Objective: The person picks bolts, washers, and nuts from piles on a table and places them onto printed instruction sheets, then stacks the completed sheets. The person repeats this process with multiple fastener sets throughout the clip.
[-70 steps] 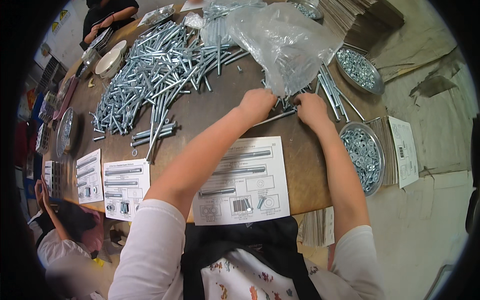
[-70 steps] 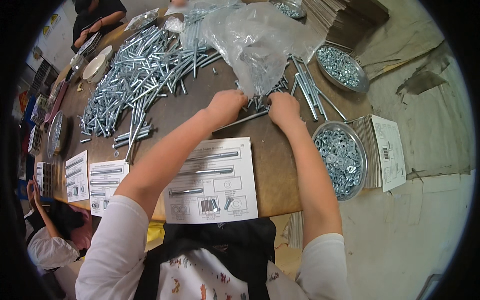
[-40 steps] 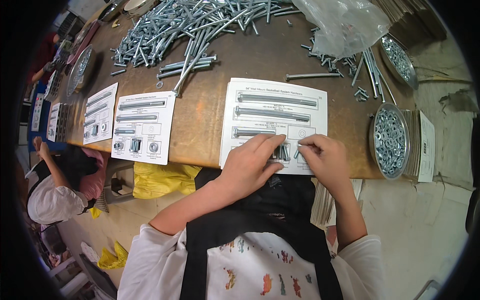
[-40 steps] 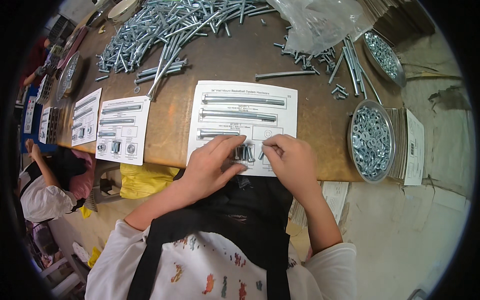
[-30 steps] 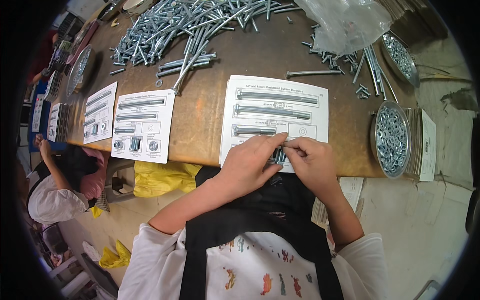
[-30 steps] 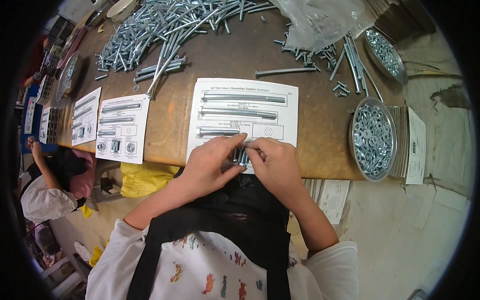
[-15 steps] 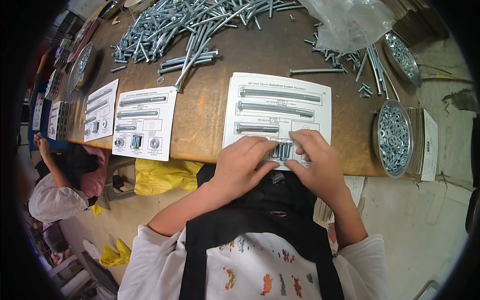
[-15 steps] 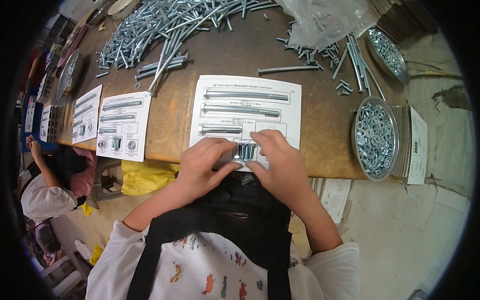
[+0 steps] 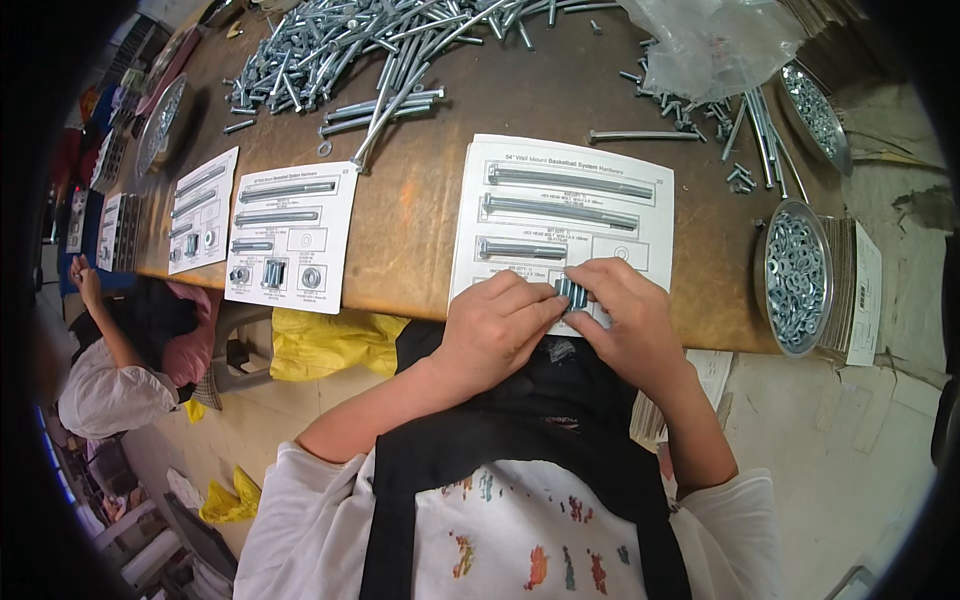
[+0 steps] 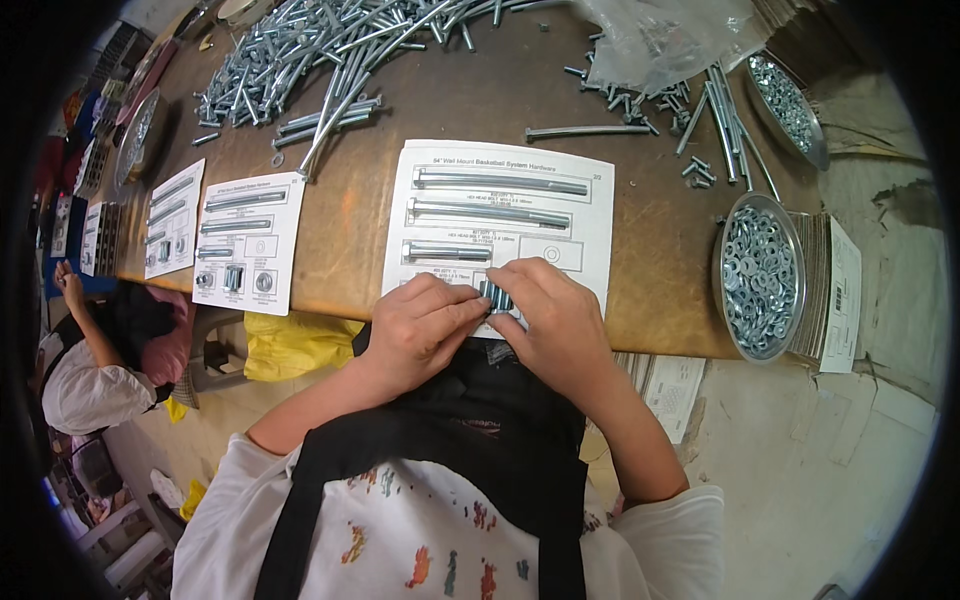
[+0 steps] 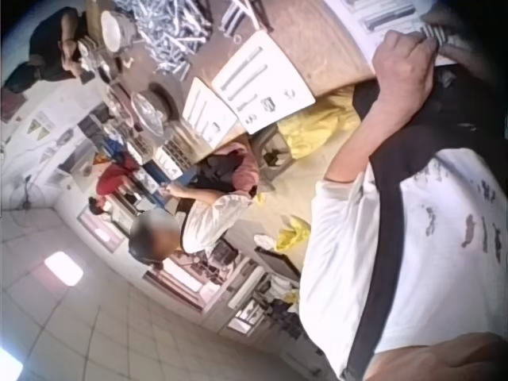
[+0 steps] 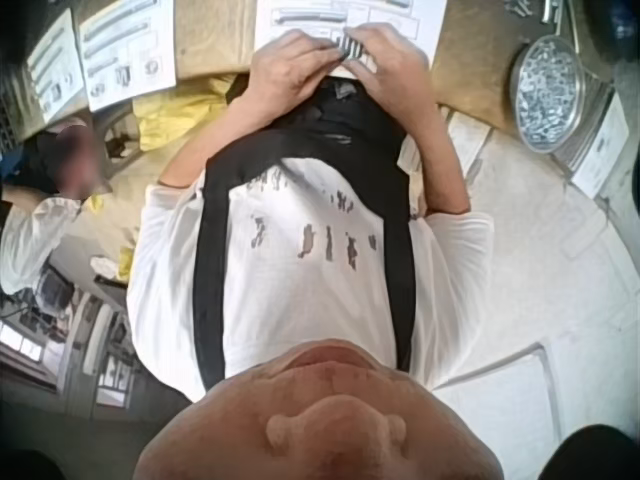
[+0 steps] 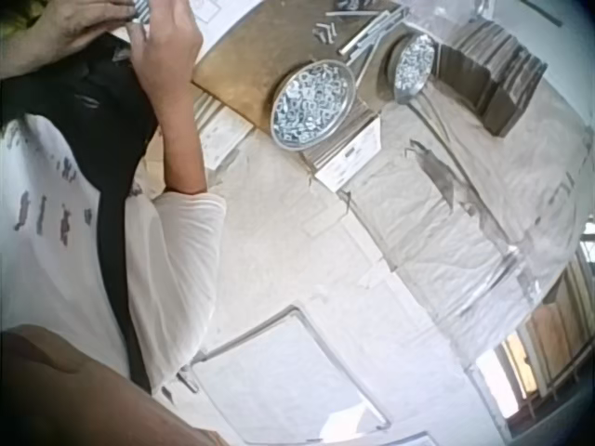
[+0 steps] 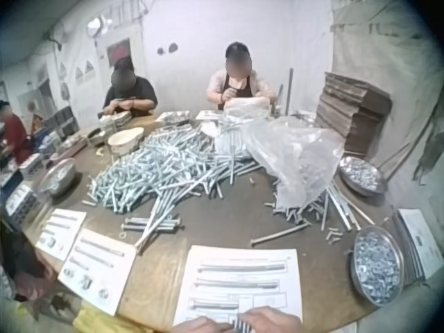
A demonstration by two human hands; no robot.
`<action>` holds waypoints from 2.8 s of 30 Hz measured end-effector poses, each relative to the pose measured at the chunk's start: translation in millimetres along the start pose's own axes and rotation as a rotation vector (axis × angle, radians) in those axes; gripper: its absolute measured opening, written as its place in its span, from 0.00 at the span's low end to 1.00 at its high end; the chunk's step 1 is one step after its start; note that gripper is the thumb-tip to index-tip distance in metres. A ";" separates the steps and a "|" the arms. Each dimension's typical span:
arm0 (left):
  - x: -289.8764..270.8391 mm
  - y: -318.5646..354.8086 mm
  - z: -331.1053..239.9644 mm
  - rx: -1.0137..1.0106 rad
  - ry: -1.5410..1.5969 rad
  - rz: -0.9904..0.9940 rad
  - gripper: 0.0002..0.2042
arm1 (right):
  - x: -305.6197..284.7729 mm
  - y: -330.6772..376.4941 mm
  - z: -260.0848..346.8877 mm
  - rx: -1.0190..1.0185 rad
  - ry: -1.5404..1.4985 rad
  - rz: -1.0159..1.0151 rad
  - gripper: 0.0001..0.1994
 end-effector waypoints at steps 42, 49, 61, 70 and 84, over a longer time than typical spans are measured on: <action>-37.1 -98.1 176.2 -0.412 0.318 -0.389 0.06 | 33.8 -365.0 -112.4 -0.639 0.602 0.162 0.15; -37.4 -101.9 174.9 -0.399 0.353 -0.368 0.07 | 21.9 -376.0 -114.3 -0.704 0.587 -0.047 0.09; -36.8 -97.4 182.0 -0.364 0.322 -0.391 0.07 | 57.0 -502.5 -19.9 -0.214 0.108 0.023 0.31; -34.6 -100.3 180.4 -0.425 0.282 -0.357 0.07 | 10.3 -441.9 -167.2 0.136 0.433 0.133 0.13; -30.9 -103.5 182.7 -0.417 0.233 -0.408 0.07 | 67.9 -393.4 -175.1 -0.102 0.300 0.097 0.18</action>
Point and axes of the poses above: each hand's wrist, its own y-axis away from the middle knuckle, its own x-axis out of the palm, z = x × y, the point moved 4 cm from there along -y, towards the middle knuckle, and after that the axes turned 4 degrees about y, right-handed, at the moved point
